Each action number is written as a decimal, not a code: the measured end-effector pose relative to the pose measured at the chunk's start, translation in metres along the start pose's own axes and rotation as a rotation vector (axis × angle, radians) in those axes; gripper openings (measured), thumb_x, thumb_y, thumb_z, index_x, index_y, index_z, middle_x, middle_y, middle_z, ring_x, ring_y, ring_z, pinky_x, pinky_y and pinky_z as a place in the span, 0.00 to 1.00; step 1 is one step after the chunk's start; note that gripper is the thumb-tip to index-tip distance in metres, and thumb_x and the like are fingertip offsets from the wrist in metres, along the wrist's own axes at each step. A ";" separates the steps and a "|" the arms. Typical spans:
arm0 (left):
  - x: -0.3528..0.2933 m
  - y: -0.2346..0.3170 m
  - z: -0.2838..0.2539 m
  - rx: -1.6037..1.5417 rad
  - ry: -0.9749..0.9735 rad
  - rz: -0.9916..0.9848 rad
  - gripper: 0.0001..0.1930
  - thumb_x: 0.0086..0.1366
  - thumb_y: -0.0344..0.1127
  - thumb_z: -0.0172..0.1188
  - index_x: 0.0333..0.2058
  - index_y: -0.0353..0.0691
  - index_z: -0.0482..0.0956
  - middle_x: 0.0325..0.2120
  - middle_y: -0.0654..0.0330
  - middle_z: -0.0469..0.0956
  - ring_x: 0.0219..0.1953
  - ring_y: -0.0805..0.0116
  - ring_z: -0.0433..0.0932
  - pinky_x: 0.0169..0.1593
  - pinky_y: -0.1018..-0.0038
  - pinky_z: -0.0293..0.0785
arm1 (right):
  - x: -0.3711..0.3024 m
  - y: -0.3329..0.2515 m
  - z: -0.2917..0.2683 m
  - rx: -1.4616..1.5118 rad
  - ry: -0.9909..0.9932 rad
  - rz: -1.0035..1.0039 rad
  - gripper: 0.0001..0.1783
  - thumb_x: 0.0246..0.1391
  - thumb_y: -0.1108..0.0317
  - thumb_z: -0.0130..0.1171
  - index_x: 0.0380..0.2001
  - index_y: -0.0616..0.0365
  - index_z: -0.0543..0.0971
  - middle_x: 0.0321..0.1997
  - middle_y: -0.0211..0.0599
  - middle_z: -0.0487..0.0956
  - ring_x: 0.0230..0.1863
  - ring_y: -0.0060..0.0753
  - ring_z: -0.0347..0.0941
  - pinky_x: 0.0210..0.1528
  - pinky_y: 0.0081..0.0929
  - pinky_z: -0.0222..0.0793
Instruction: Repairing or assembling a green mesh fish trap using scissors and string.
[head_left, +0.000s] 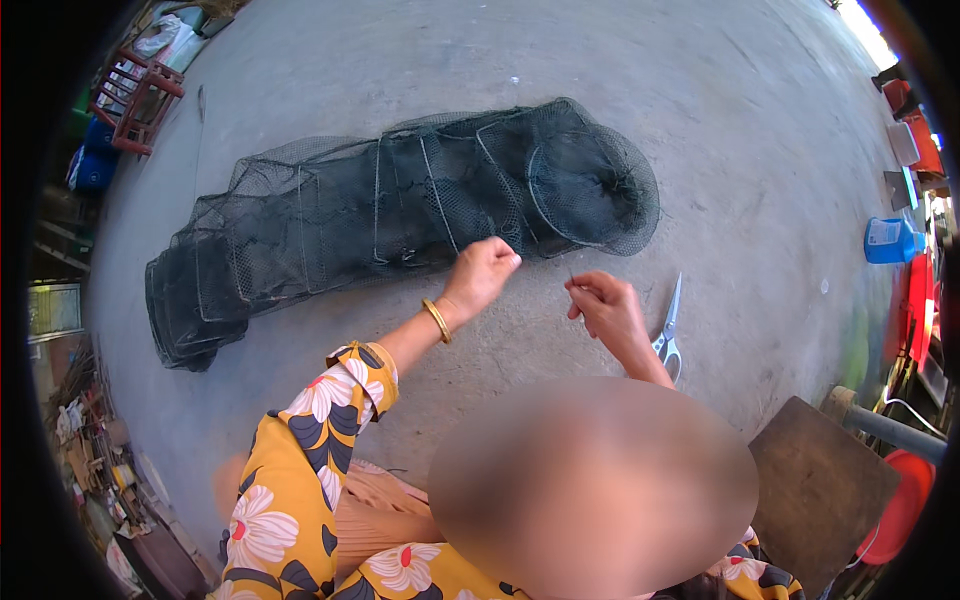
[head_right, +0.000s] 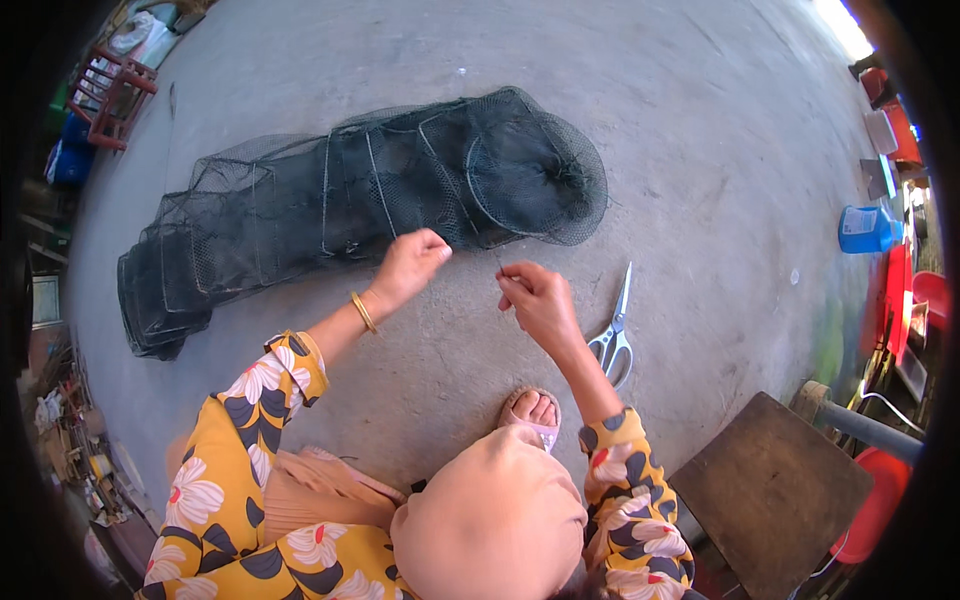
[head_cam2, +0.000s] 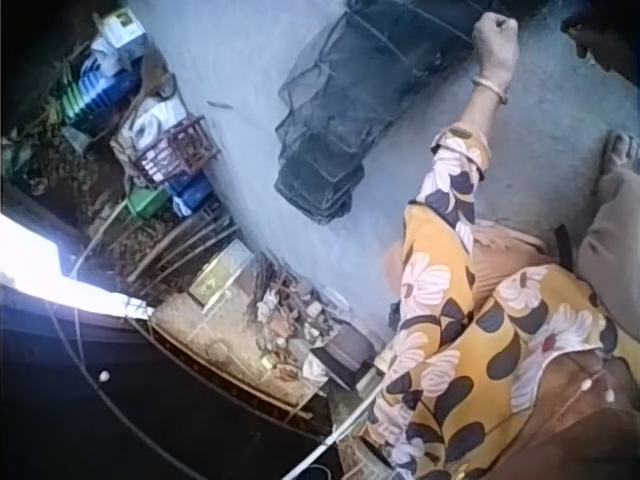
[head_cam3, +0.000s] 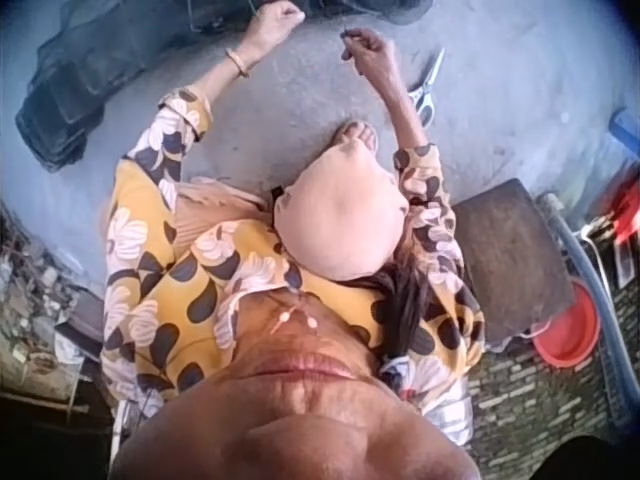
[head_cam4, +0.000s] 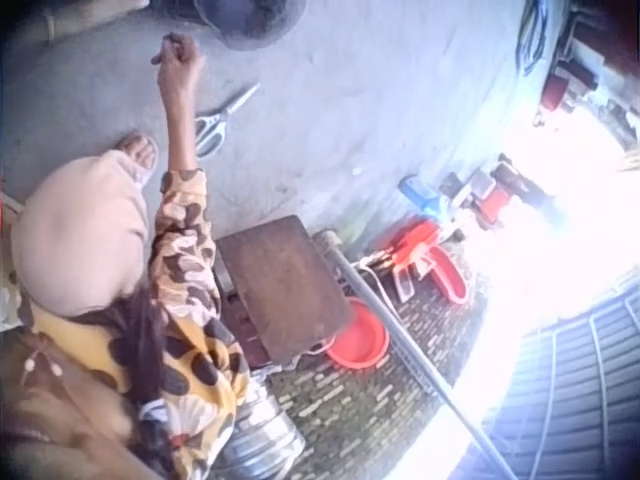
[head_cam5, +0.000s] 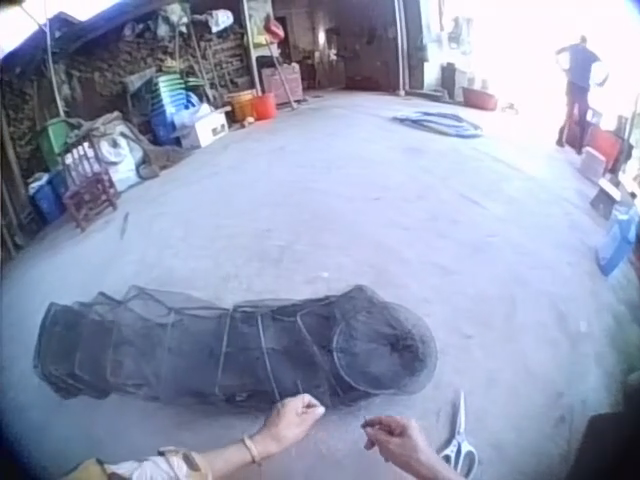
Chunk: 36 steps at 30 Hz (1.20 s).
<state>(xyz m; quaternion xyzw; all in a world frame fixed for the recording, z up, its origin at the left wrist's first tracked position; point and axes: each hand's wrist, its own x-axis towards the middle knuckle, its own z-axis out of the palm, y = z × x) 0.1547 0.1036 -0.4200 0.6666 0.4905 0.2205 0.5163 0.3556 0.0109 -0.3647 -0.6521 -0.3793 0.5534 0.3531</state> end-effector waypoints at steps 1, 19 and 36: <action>0.003 0.004 -0.006 0.021 0.065 0.017 0.08 0.61 0.34 0.61 0.31 0.34 0.75 0.17 0.65 0.75 0.19 0.79 0.70 0.25 0.77 0.67 | 0.009 0.001 0.004 0.000 -0.001 -0.002 0.09 0.55 0.73 0.55 0.36 0.66 0.79 0.21 0.36 0.79 0.14 0.18 0.68 0.16 0.21 0.61; 0.018 0.020 -0.023 0.532 0.168 0.101 0.16 0.55 0.39 0.65 0.40 0.41 0.73 0.17 0.58 0.76 0.25 0.56 0.79 0.30 0.62 0.73 | 0.063 -0.011 0.039 -0.553 0.121 -0.168 0.10 0.45 0.70 0.56 0.31 0.56 0.83 0.32 0.46 0.82 0.36 0.48 0.79 0.40 0.38 0.74; 0.020 0.016 -0.026 0.535 0.174 0.066 0.15 0.54 0.38 0.66 0.39 0.41 0.75 0.16 0.59 0.75 0.23 0.57 0.78 0.28 0.63 0.72 | 0.078 0.004 0.057 -0.441 0.169 -0.144 0.09 0.47 0.68 0.57 0.31 0.56 0.83 0.32 0.47 0.81 0.37 0.51 0.79 0.40 0.41 0.74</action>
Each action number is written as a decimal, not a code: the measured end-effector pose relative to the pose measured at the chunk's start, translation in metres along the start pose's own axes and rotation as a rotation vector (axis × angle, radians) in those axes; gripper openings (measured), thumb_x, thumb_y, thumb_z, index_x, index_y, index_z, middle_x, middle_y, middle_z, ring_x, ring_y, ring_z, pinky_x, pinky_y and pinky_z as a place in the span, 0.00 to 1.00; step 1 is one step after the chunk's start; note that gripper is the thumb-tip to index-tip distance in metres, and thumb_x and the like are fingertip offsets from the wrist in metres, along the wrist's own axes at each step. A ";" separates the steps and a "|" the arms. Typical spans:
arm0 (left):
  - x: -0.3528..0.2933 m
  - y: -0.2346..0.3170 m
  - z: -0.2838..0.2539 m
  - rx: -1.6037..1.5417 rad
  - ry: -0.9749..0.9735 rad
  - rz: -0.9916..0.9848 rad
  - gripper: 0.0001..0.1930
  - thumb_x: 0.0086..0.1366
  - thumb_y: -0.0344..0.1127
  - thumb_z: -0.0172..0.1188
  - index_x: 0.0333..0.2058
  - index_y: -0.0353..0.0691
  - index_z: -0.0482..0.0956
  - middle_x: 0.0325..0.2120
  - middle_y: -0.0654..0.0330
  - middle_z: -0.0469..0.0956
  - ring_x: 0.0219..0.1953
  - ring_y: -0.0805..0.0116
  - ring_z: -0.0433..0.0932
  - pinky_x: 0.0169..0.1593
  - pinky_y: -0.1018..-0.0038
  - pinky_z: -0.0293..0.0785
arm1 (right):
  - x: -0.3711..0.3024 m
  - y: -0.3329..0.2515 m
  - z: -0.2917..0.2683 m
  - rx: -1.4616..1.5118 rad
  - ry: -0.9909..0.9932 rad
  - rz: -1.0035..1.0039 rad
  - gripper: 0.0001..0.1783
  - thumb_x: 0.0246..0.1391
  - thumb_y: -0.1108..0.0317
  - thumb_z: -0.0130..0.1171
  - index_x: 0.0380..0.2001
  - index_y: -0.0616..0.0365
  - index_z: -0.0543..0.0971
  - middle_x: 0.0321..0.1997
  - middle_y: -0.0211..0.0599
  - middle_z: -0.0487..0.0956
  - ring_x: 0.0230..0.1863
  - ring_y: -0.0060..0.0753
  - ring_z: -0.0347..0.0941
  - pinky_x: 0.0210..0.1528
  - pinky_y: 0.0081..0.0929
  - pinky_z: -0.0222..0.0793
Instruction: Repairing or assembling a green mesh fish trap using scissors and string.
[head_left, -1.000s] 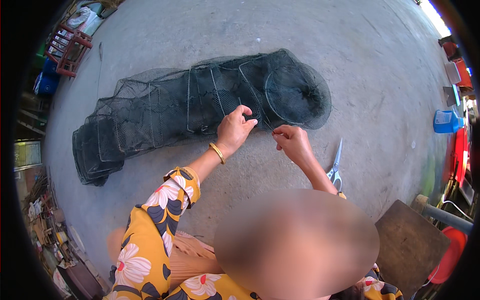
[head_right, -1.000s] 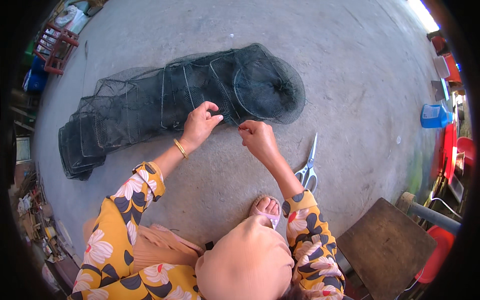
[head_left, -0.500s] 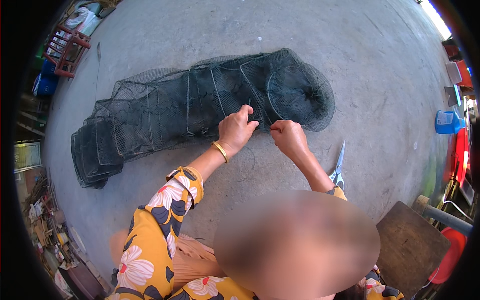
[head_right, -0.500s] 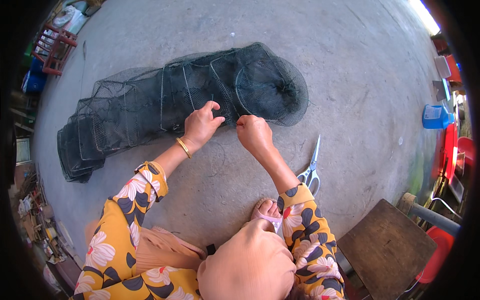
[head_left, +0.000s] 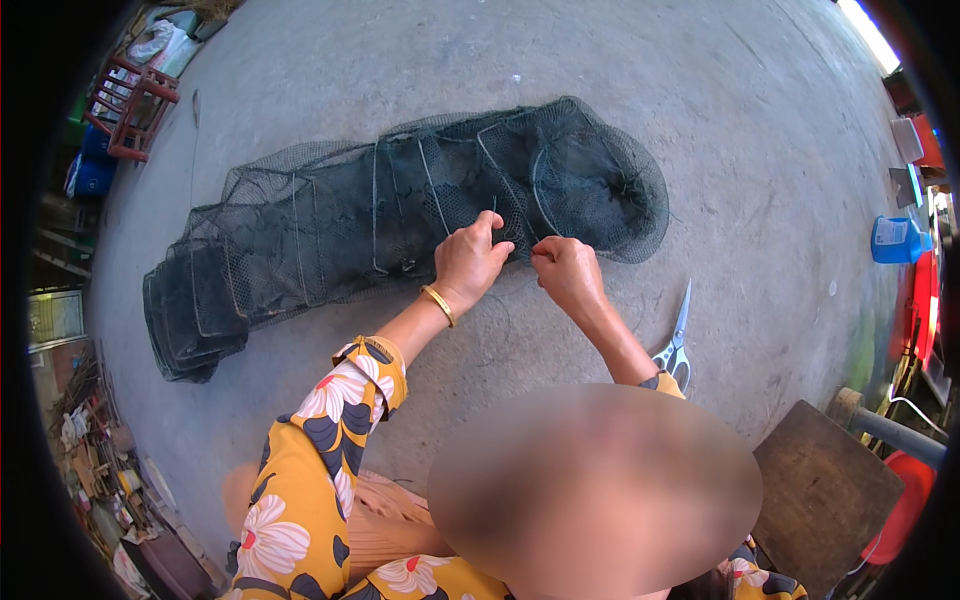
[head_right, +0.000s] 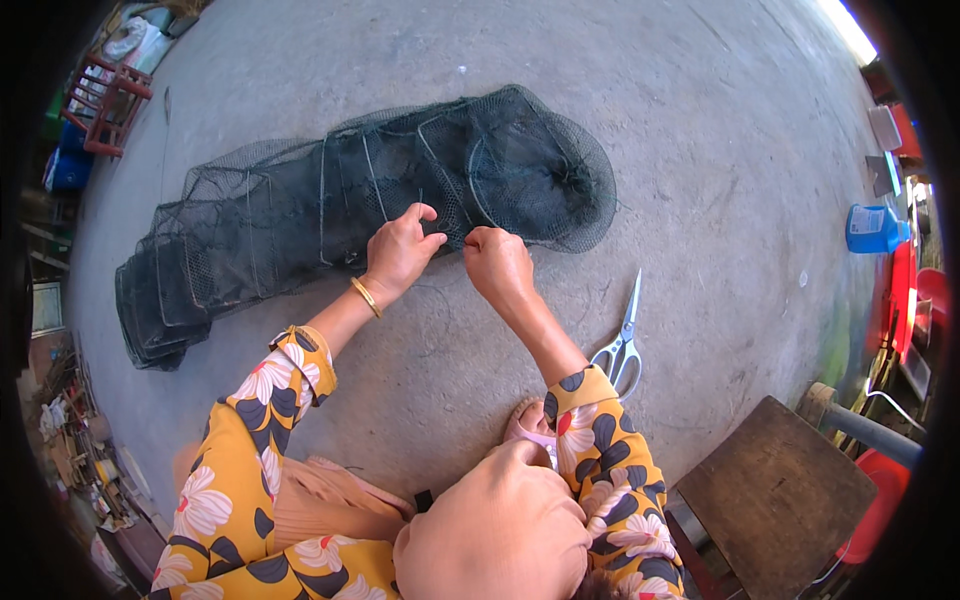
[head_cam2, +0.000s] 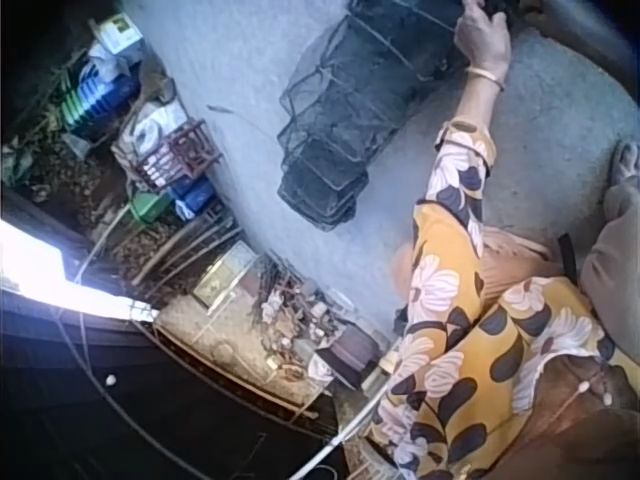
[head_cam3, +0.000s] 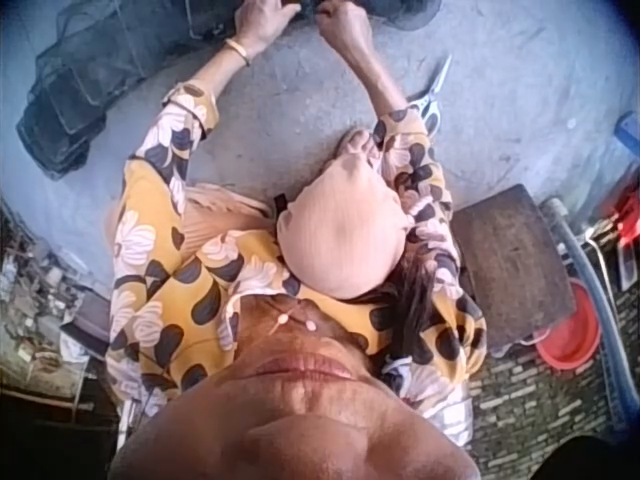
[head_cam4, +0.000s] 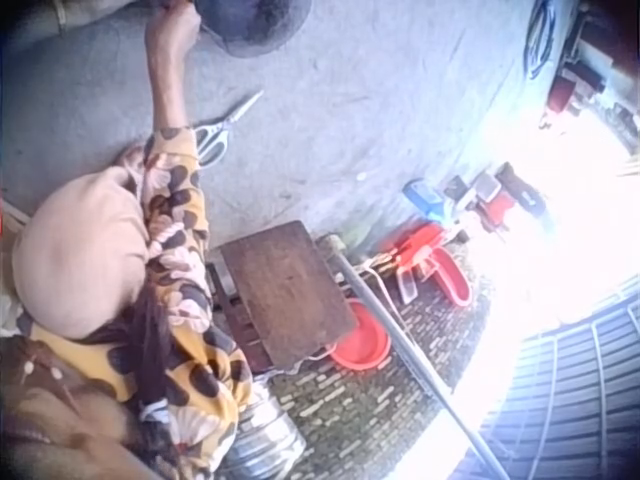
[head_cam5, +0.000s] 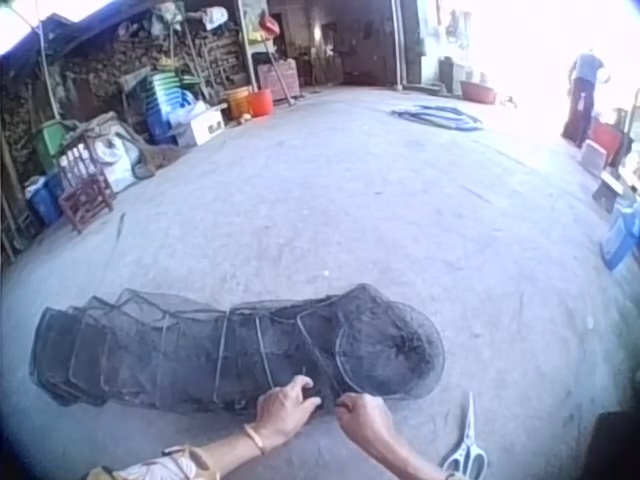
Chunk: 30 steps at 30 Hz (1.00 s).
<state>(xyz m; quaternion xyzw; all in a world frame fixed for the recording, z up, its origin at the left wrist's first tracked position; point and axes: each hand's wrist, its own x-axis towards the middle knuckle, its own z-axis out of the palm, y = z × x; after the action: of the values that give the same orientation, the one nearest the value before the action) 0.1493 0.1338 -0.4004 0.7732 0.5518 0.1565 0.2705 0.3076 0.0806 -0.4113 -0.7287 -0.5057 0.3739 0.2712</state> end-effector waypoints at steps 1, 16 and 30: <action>0.000 -0.001 0.000 -0.002 0.006 0.001 0.15 0.54 0.38 0.66 0.39 0.41 0.75 0.16 0.59 0.76 0.23 0.58 0.78 0.28 0.64 0.72 | -0.001 -0.001 0.001 0.002 0.000 -0.001 0.09 0.47 0.68 0.57 0.31 0.56 0.83 0.32 0.47 0.81 0.37 0.51 0.79 0.40 0.41 0.74; 0.008 -0.002 0.002 -0.039 0.049 0.011 0.07 0.55 0.36 0.63 0.30 0.42 0.76 0.17 0.59 0.76 0.24 0.57 0.78 0.29 0.63 0.71 | -0.010 0.001 0.010 0.129 0.071 -0.027 0.08 0.49 0.68 0.60 0.32 0.57 0.82 0.28 0.50 0.80 0.33 0.52 0.78 0.36 0.38 0.73; 0.004 0.000 -0.001 -0.051 -0.008 0.012 0.06 0.56 0.34 0.60 0.29 0.41 0.74 0.23 0.54 0.79 0.29 0.50 0.80 0.33 0.57 0.74 | -0.015 -0.008 0.009 0.265 0.029 0.080 0.07 0.50 0.71 0.59 0.31 0.63 0.81 0.20 0.43 0.79 0.22 0.32 0.79 0.27 0.29 0.71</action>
<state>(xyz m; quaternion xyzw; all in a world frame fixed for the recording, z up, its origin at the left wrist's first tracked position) 0.1502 0.1375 -0.3992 0.7701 0.5418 0.1690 0.2912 0.2924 0.0697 -0.4060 -0.7114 -0.4185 0.4372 0.3573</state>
